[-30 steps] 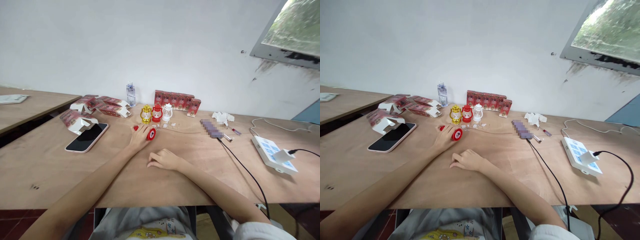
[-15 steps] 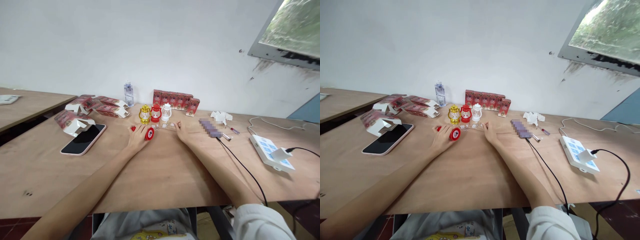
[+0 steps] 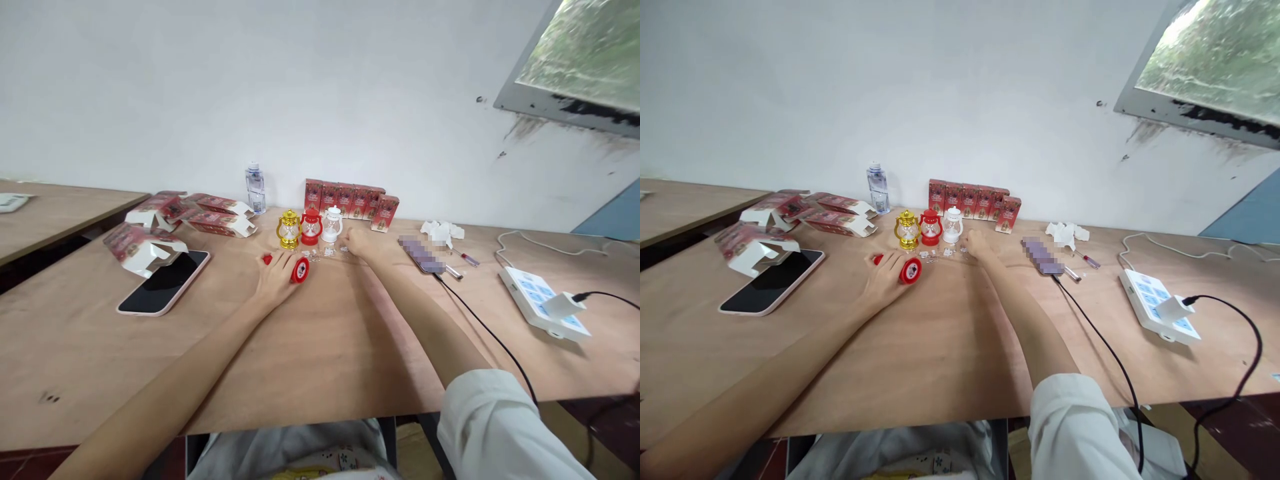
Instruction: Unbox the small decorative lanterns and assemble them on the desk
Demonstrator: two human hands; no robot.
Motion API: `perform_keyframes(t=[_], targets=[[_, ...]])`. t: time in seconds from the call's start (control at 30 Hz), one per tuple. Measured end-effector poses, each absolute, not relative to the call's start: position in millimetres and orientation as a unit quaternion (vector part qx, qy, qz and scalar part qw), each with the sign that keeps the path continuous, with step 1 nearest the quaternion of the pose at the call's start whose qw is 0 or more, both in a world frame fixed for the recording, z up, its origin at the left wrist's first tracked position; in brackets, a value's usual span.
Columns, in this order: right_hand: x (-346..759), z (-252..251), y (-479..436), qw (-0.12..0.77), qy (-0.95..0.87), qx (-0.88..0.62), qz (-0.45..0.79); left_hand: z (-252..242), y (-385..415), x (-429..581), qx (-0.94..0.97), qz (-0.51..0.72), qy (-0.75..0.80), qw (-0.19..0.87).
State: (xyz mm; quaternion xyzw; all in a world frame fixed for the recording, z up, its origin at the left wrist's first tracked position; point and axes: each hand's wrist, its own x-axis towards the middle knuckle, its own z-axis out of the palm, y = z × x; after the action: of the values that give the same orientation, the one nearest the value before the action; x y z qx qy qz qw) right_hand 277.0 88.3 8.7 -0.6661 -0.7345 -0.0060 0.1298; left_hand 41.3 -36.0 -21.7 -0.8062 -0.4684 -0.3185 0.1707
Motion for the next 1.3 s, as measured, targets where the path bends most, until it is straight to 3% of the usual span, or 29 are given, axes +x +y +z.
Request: perform_keyframes(t=[0.23,0.57,0.77,0.83,1.0,1.1,1.2,1.3], targets=[[271.8,16.7,79.0,0.15,-0.729,-0.667,-0.006,-21.7,-37.4,42.5,-0.817,-0.314,-0.445,0.189],[268.3,31.6,63.6,0.272,-0.722,-0.631,0.082,-21.9,-43.4,44.2,-0.841,-0.325,-0.369,0.227],[250.2,20.9,19.2,0.309,-0.771,-0.423,0.361,-25.6,-48.5,53.8,-0.881,-0.298,-0.226,0.291],[247.3,16.2,9.7,0.318,-0.765,-0.387,0.403,-24.4,-49.9,57.1,-0.882,-0.293,-0.179,0.322],[272.9,31.1,18.6,0.341,-0.746,-0.389,0.42,-19.7,-55.6,60.1,-0.874,-0.293,-0.212,0.325],[304.8,47.7,44.8,0.413,-0.677,-0.43,0.432,-20.1,-56.6,60.8,-0.864,-0.316,-0.267,0.287],[324.3,49.3,76.1,0.528,-0.586,-0.524,0.321,-22.3,-54.6,61.4,-0.88,-0.293,-0.301,0.223],[321.9,36.5,103.5,0.553,-0.558,-0.566,0.251,-23.6,-52.8,61.0,-0.888,-0.271,-0.317,0.193]])
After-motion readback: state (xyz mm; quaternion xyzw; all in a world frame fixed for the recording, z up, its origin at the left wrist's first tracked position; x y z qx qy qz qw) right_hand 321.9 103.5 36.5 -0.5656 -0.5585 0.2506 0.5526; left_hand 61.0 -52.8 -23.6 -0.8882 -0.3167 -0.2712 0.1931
